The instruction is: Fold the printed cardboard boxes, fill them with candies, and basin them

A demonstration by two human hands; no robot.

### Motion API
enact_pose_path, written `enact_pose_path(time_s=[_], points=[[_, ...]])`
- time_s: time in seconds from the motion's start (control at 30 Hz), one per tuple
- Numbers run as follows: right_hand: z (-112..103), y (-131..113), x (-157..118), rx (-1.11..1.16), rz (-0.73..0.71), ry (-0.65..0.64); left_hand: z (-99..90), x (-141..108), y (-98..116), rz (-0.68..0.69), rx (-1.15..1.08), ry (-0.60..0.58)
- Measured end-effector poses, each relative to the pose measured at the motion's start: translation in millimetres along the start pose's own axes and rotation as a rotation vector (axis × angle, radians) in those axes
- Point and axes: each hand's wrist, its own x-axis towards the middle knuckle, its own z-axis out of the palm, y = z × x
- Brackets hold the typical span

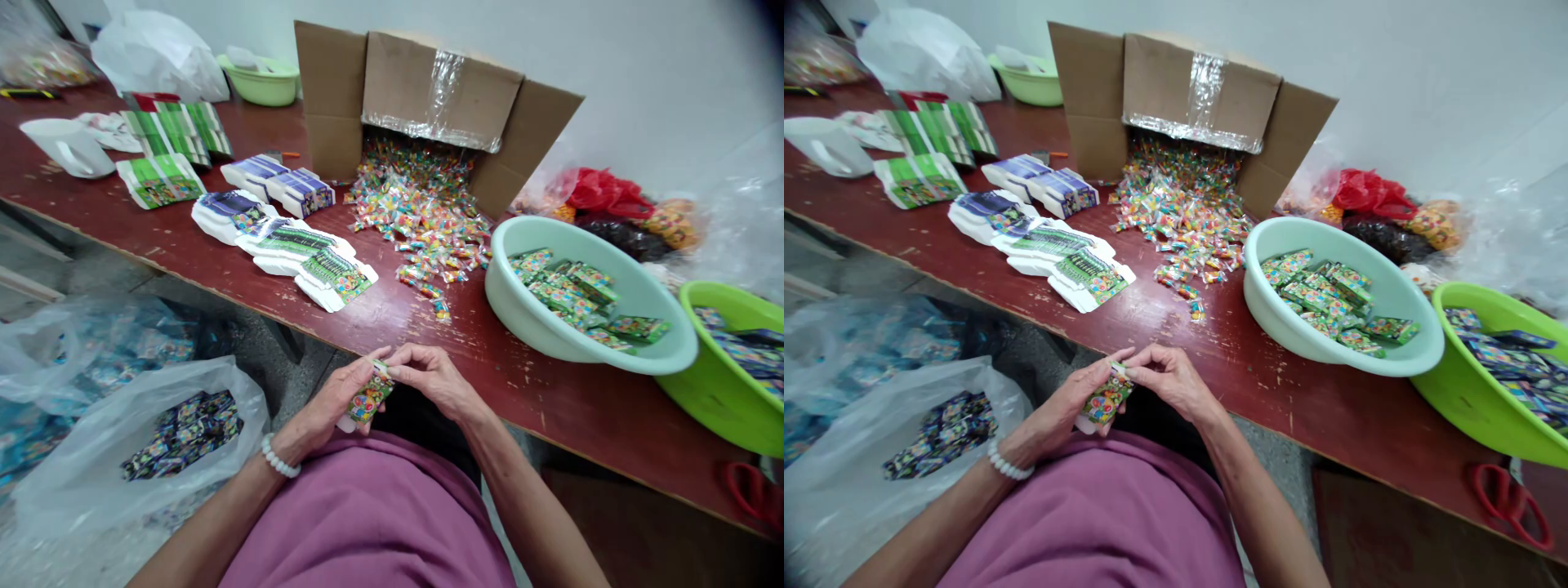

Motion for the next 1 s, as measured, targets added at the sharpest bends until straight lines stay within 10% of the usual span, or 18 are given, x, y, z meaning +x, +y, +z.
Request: enact_pose_path(time_s=[0.2, 1.0], points=[[9.8, 9.7, -4.7, -0.129, -0.061, 0.215, -2.1, -1.8, -0.3, 0.036, 0.039, 0.028], [13.6, 6.3, -10.2, -0.176, -0.163, 0.114, -6.7, 2.0, -6.4, 0.039, 0.107, 0.039]])
